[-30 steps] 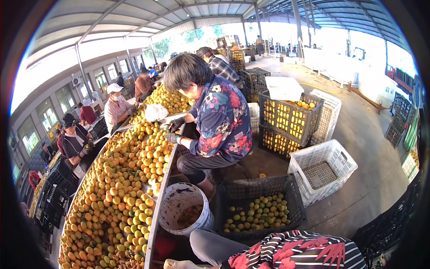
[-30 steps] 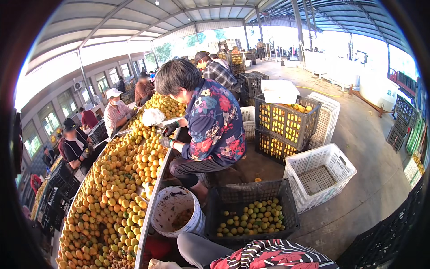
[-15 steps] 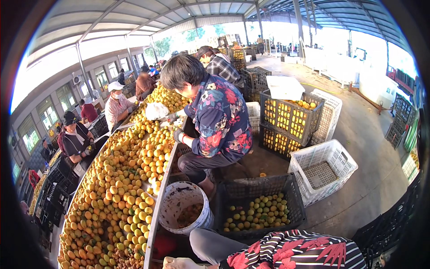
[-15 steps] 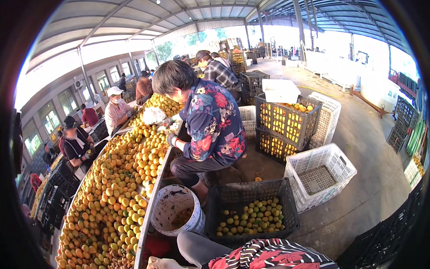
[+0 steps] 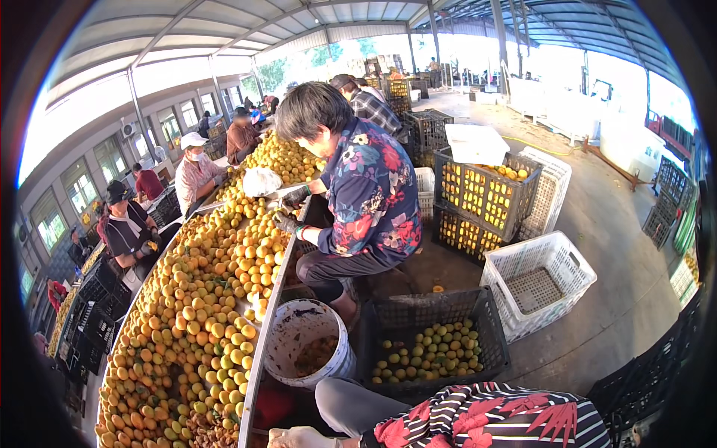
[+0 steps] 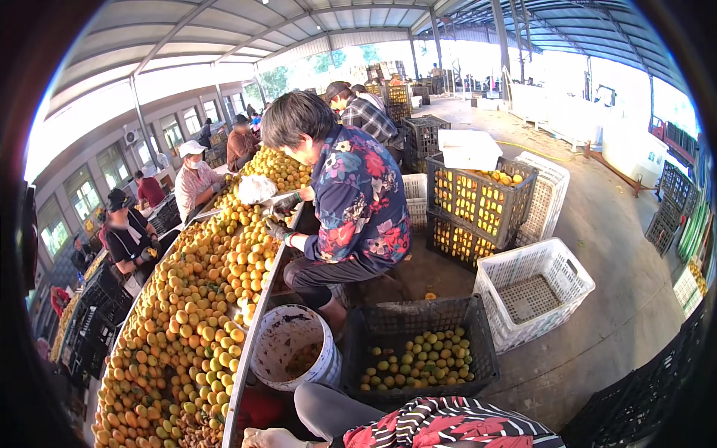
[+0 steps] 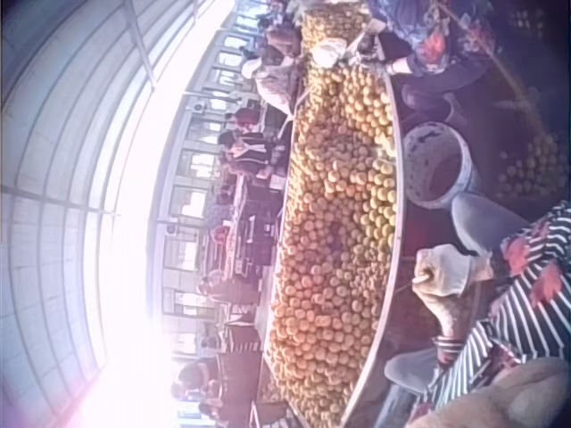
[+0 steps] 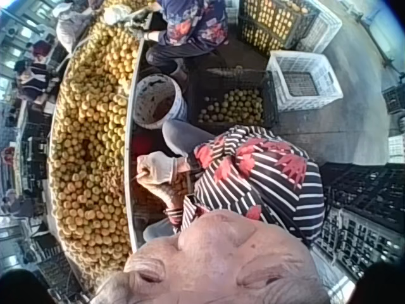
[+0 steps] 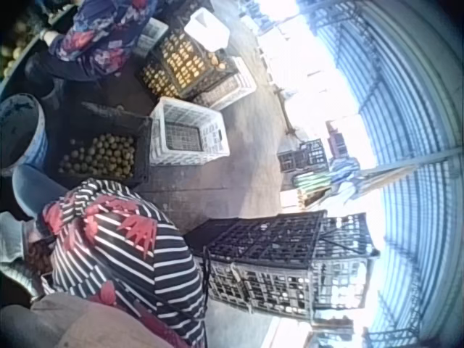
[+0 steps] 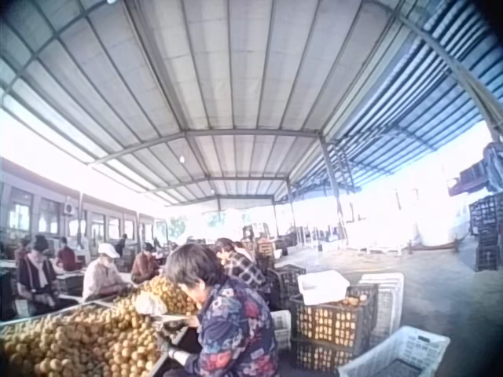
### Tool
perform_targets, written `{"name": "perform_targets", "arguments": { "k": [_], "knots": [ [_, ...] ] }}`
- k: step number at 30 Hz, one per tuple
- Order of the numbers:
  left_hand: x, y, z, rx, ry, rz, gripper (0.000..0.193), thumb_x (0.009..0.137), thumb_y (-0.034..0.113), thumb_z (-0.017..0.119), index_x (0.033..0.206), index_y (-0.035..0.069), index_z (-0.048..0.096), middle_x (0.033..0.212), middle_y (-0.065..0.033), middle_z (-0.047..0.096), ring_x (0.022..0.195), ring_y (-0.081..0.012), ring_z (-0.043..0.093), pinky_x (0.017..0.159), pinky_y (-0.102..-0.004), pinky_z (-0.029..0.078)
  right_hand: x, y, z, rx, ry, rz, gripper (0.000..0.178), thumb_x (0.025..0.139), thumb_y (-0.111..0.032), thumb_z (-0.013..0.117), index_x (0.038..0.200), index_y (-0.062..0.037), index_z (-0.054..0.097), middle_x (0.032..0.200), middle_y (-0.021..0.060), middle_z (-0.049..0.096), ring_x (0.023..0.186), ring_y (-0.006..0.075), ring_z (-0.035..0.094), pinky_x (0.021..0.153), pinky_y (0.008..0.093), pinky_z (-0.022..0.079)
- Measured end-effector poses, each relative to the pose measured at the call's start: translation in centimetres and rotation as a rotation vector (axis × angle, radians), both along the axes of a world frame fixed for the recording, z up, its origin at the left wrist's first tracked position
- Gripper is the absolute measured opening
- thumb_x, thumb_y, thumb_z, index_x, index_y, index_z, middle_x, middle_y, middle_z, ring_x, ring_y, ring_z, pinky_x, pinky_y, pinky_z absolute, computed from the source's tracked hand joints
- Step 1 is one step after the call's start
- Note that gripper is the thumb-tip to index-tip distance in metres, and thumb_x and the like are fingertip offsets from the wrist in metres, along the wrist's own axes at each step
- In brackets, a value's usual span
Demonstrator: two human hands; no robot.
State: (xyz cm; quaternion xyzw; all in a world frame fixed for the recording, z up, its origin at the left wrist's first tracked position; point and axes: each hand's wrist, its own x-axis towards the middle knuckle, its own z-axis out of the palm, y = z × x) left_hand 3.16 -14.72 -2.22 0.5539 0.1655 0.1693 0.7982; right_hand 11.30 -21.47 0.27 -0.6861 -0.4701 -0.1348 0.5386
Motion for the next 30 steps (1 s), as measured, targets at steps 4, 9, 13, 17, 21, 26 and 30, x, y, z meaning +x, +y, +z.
{"name": "perform_targets", "arguments": {
  "k": [4,9,13,17,21,26,30],
  "knots": [
    [0.2,0.1,-0.4,-0.035,0.009,-0.007,0.037,0.105,0.04,0.05,0.116,0.005,0.055,0.12,-0.0091,0.06,0.114,-0.0232,0.058,0.105,-0.0412,0.045,-0.1,0.0,-0.1,-0.002,-0.003,-0.004,0.024,0.074,-0.023,0.076,0.069,-0.0108,0.056,0.07,0.0103,0.054,0.059,0.032,0.057,0.052,0.0435,0.044],
    [0.4,0.2,-0.8,-0.078,0.016,-0.007,0.037,0.105,0.041,0.05,0.116,0.006,0.056,0.12,-0.009,0.06,0.114,-0.0231,0.058,0.105,-0.0414,0.045,-0.1,0.1,-0.3,-0.006,-0.014,-0.011,0.024,0.073,-0.023,0.076,0.068,-0.0109,0.056,0.069,0.0103,0.053,0.058,0.0323,0.057,0.051,0.0438,0.044],
    [0.3,0.3,-1.0,-0.108,0.024,-0.008,0.037,0.104,0.041,0.05,0.116,0.006,0.056,0.12,-0.0089,0.06,0.114,-0.0231,0.058,0.106,-0.0415,0.045,-0.2,0.2,-0.4,-0.005,-0.024,-0.01,0.024,0.072,-0.023,0.076,0.067,-0.011,0.055,0.069,0.0103,0.053,0.057,0.0325,0.056,0.05,0.044,0.044],
    [0.5,0.4,-1.4,-0.143,0.028,-0.005,0.038,0.104,0.041,0.05,0.115,0.006,0.056,0.12,-0.0088,0.06,0.114,-0.023,0.058,0.106,-0.0416,0.045,-0.4,0.1,-0.6,-0.007,-0.037,-0.011,0.025,0.071,-0.023,0.076,0.066,-0.0111,0.055,0.068,0.0103,0.052,0.056,0.0327,0.056,0.049,0.0442,0.043],
    [0.6,0.3,-1.6,-0.173,0.03,-0.009,0.038,0.104,0.042,0.05,0.115,0.006,0.056,0.12,-0.0087,0.06,0.114,-0.0229,0.058,0.106,-0.0418,0.045,-0.9,0.2,-1.0,-0.005,-0.067,-0.013,0.025,0.071,-0.022,0.076,0.065,-0.0112,0.055,0.067,0.0103,0.052,0.055,0.0329,0.056,0.048,0.0445,0.043],
    [0.3,0.8,-1.8,-0.222,0.033,0.002,0.038,0.104,0.042,0.05,0.115,0.006,0.056,0.119,-0.0086,0.06,0.114,-0.0228,0.057,0.106,-0.0419,0.044,-1.1,0.0,-0.3,0.012,-0.116,0.017,0.025,0.068,-0.023,0.077,0.064,-0.0113,0.055,0.067,0.0103,0.051,0.054,0.033,0.055,0.048,0.0446,0.043],
    [0.8,1.4,-2.8,-0.335,0.038,0.015,0.038,0.104,0.042,0.05,0.114,0.006,0.056,0.119,-0.0085,0.06,0.114,-0.0228,0.057,0.106,-0.042,0.044,-0.4,-0.8,0.5,0.035,-0.147,0.024,0.025,0.07,-0.022,0.076,0.064,-0.0115,0.055,0.067,0.0108,0.052,0.054,0.0336,0.055,0.048,0.0446,0.043]
  ]
}}
